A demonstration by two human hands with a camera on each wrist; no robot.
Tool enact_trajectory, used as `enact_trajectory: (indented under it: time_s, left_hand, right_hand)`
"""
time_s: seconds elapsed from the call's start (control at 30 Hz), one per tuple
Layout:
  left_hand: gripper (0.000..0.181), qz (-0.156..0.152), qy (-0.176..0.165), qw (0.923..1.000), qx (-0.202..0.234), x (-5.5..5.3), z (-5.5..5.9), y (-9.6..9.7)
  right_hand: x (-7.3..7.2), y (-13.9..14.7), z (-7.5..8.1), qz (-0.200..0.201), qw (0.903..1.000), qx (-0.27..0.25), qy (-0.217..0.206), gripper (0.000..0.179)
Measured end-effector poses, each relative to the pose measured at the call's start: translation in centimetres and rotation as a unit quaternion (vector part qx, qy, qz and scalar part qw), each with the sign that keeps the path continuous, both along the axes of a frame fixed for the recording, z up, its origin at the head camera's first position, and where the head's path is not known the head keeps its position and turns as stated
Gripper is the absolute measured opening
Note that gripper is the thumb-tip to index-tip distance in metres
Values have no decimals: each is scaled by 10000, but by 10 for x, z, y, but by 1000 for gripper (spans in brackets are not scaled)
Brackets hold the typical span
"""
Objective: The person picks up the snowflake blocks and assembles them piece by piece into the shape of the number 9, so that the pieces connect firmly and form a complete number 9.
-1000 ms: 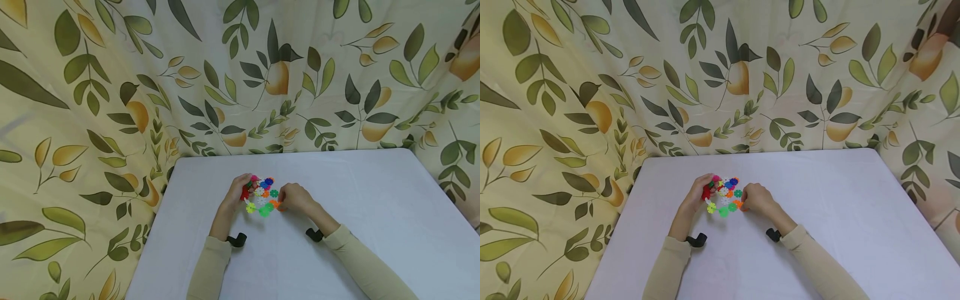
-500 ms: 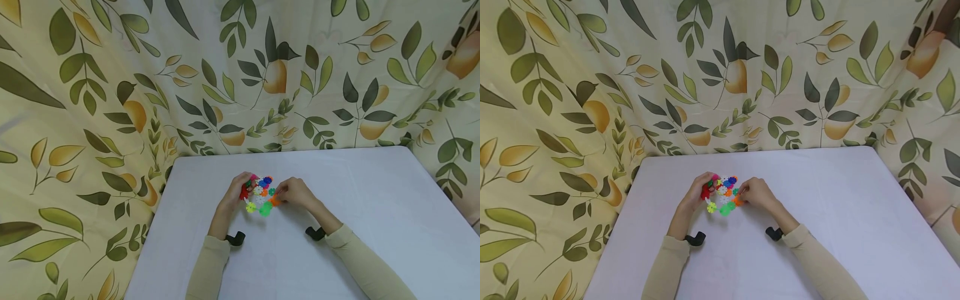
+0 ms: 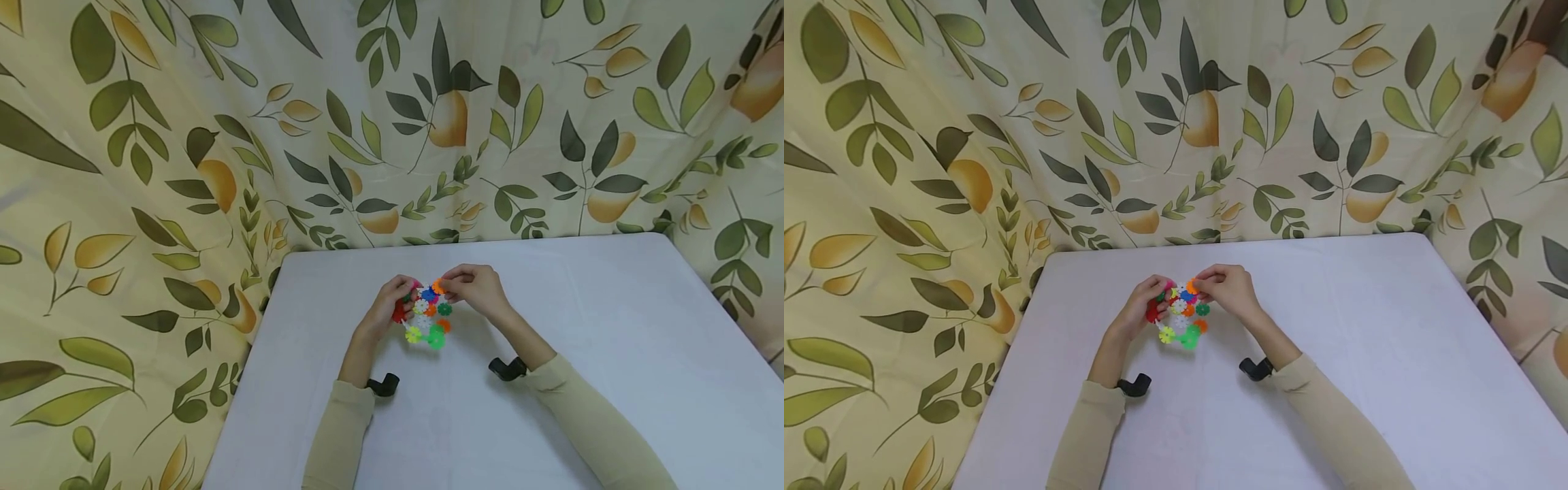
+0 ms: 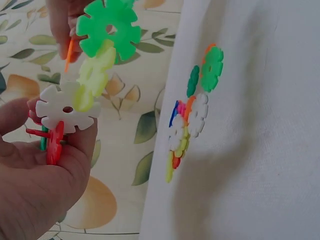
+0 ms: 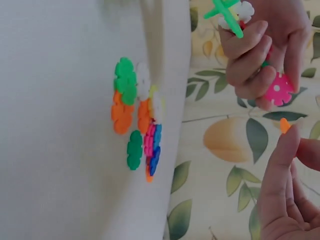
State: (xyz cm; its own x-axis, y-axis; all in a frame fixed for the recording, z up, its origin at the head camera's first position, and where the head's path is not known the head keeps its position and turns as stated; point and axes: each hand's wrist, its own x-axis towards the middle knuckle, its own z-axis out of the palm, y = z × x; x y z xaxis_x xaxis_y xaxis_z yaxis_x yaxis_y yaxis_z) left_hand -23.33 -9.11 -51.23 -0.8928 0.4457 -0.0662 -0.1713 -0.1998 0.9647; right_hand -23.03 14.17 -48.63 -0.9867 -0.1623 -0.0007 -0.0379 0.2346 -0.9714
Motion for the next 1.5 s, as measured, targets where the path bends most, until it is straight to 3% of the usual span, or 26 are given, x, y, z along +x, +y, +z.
enact_trajectory:
  time_s: [0.27,0.7,1.1,1.5]
  left_hand:
    - [22,-154,-54,9998,-92,-1,0,0]
    - [31,-354,8,9991,-231,-1,0,5]
    - [17,-196,49,9990,-389,2,1,8]
    - [17,-317,122,9984,-463,3,-1,9]
  right_hand:
    - [1,-9,8,-12,9980,-625,-30,24]
    - [1,-17,9,-190,9972,-717,67,22]
    - [1,-18,9,-229,9955,-885,-263,27]
    - [0,-21,1,-163,9926,-1140,-397,24]
